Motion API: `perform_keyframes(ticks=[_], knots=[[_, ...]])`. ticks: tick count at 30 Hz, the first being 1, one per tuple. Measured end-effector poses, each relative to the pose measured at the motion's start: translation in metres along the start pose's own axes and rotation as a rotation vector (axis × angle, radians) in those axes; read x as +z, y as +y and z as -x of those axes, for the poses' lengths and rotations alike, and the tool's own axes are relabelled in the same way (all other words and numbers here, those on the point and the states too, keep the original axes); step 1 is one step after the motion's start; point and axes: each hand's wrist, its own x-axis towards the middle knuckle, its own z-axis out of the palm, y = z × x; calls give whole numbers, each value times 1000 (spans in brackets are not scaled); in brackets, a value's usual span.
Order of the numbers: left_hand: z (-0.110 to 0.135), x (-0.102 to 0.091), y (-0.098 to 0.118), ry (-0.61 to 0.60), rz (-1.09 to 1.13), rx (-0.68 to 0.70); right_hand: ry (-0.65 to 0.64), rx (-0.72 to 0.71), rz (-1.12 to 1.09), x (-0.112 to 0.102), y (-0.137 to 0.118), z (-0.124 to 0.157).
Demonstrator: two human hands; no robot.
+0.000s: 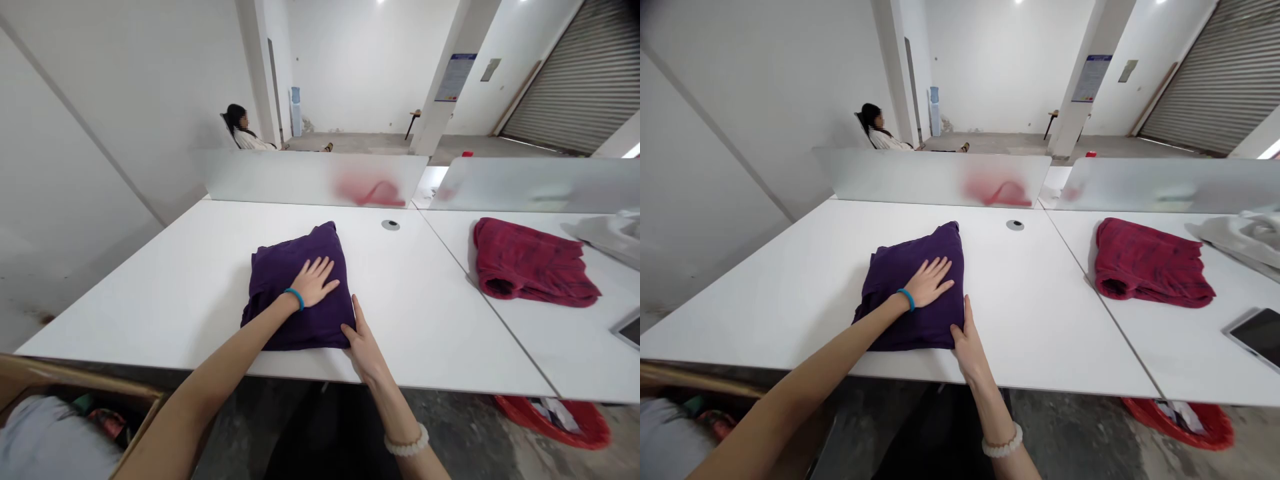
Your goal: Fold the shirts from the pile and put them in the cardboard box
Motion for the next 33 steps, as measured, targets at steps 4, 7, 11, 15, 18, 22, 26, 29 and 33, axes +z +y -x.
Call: perform_keyframes(ticks=[4,7,11,15,18,22,26,29,33], knots=[[10,-14,-71,2,-36,-258,-15,98,-118,-2,-6,2],[17,-30,-105,19,-76,-441,-36,144,-181,-2,-13,3],[22,-33,-73,67,-125,-441,-25,168,-191,-3,-16,3],[50,-16,-9,31,-71,2,-13,147,-172,-3,-13,2],[88,-7,-2,23,-109,147,-21,148,-136,-3,-15,3],[137,-9,-41,56,-235,-50,-44,185,-119,-1,-21,5],[153,-23,-57,80,-330,-237,-64,174,-110,0,-24,5],[119,-40,-45,89,-287,-288,-72,175,-117,0,-23,5],[15,-58,-31,34,-89,-60,-56,145,-94,-2,-21,5]])
